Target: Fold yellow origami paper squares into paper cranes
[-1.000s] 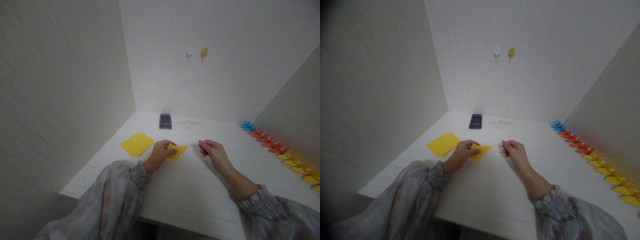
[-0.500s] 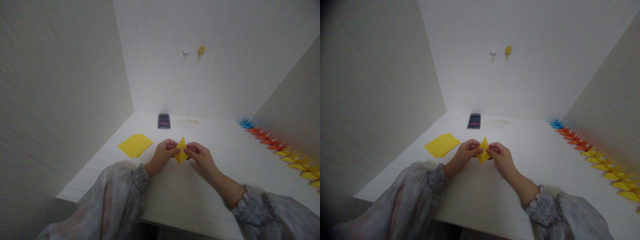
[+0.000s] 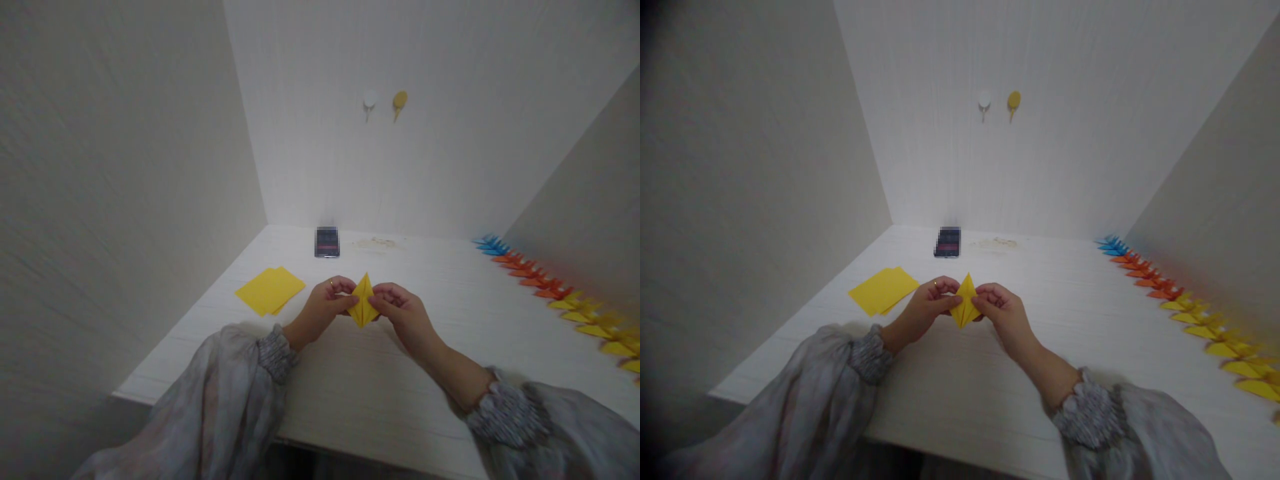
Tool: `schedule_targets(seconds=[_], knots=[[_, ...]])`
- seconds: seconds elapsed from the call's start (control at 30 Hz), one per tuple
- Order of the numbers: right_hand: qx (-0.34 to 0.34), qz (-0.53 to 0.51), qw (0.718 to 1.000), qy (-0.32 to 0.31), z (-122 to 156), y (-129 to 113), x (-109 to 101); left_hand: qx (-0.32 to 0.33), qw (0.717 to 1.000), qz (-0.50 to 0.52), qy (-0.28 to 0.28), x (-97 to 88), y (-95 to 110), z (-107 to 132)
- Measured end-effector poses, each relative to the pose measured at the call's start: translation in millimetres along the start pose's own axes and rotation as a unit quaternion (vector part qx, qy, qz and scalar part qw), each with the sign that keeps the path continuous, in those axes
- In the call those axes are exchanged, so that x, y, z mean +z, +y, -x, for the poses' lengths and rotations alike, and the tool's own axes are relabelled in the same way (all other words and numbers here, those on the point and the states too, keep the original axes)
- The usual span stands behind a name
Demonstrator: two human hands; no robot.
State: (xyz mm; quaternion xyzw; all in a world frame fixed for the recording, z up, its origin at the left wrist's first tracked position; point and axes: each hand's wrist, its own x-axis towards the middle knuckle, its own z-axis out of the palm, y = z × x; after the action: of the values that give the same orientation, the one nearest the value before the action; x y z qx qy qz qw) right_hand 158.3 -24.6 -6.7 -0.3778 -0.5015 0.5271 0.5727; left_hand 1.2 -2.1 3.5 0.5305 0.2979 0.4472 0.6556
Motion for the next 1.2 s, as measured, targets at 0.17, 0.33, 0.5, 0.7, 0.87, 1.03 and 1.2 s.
schedule_targets(seconds=[0.17,0.33,0.5,0.7,0.87,1.03,1.2], knots=[[0.016,-0.011,1.0,-0.018,0,-2,2,0.013,1.0,0.018,-0.015,1.8,-2,-1],[0.031,-0.012,0.998,-0.046,2,-4,3,-0.005,1.0,0.012,-0.026,1.5,-5,-2],[0.035,-0.017,0.997,-0.061,3,-4,1,-0.012,1.0,0.019,-0.019,1.6,-4,-2],[0.051,-0.024,0.996,-0.064,2,-5,1,-0.028,0.999,0.0,-0.027,1.0,-2,-1],[0.047,-0.011,0.997,-0.065,3,-6,1,-0.034,0.999,-0.003,-0.021,-1.1,-3,-2],[0.042,0.044,0.997,-0.047,3,-6,4,-0.057,0.998,-0.014,-0.034,-1.6,-6,-2],[0.066,0.087,0.993,-0.047,2,-4,4,-0.069,0.995,-0.038,-0.057,-2.7,-11,-3]])
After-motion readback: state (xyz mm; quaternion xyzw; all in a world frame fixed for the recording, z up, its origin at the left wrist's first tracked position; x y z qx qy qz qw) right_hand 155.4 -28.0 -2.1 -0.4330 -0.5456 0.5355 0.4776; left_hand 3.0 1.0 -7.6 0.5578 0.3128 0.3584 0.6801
